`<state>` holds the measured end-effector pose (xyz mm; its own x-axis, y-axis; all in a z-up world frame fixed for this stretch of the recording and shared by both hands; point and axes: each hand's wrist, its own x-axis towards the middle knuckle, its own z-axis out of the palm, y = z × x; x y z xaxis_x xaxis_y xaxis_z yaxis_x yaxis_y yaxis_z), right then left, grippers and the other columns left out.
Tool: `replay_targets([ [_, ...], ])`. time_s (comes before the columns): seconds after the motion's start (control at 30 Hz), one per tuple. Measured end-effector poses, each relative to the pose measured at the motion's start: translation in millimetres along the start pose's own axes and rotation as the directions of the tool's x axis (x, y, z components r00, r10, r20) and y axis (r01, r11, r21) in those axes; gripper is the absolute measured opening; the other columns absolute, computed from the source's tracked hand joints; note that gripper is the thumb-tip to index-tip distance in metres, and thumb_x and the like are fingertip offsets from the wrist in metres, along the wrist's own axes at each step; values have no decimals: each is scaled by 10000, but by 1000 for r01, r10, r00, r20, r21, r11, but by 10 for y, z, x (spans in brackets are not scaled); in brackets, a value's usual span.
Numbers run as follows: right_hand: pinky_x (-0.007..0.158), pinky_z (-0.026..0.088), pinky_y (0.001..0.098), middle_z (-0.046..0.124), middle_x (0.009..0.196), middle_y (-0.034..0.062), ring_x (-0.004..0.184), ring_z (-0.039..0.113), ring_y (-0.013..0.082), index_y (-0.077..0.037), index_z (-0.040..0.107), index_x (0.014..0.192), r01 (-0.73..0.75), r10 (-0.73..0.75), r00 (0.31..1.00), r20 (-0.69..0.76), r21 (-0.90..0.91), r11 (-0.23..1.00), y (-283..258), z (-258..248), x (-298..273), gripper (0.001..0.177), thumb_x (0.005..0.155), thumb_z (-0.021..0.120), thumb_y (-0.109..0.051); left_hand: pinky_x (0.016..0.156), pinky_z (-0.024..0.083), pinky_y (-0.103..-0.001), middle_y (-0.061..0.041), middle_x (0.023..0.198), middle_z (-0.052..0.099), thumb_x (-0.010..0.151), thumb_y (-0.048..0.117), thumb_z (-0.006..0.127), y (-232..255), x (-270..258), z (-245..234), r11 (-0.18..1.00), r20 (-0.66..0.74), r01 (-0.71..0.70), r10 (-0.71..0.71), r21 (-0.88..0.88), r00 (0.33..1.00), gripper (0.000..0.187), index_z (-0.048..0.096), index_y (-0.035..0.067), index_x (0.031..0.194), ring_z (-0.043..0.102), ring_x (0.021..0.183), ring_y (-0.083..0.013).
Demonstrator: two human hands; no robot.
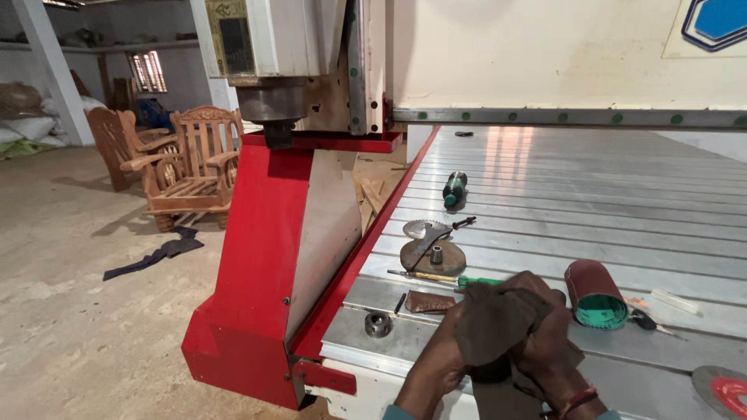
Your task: The person handles and wipes down various small metal machine components, including a collet and a small threaded part, using a dark cloth on a large industrial machine table.
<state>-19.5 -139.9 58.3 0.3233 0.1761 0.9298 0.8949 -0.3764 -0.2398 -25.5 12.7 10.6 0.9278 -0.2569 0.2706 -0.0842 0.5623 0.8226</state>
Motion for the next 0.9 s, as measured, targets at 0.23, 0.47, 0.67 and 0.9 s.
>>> replay_targets([
  [0.23,755,565,350,755,884,120,768,731,263,-7,720,977,-184,174,982,72,153,971,346,28,-153,195,888,625,-152,825,587,-249,-58,1166,721,987,49,649,4,78,16,995,-32,86,-85,52,996,325,625,11,1309,692,984,-110],
  [0.47,691,553,335,710,893,122,747,732,270,-14,702,929,-71,67,996,58,69,995,-54,-7,36,209,806,669,-180,873,581,-260,-67,1199,700,1004,155,602,32,21,27,975,-41,10,-19,-220,999,368,597,12,1343,691,1035,-137],
  [0.67,749,511,352,682,906,140,822,658,321,9,681,991,-292,285,956,-76,-103,951,327,60,-162,143,904,575,-30,935,523,-253,-57,1234,675,944,62,654,102,-4,165,966,29,-58,52,250,998,479,545,11,1408,638,1105,-111],
  [0.9,930,504,302,647,1197,49,1070,609,157,-20,591,1240,-292,461,833,-307,465,836,635,108,-378,211,1037,541,-47,831,567,-325,-157,1176,680,920,38,480,12,100,43,992,-181,-81,63,-96,981,486,533,-29,1398,671,980,-210],
])
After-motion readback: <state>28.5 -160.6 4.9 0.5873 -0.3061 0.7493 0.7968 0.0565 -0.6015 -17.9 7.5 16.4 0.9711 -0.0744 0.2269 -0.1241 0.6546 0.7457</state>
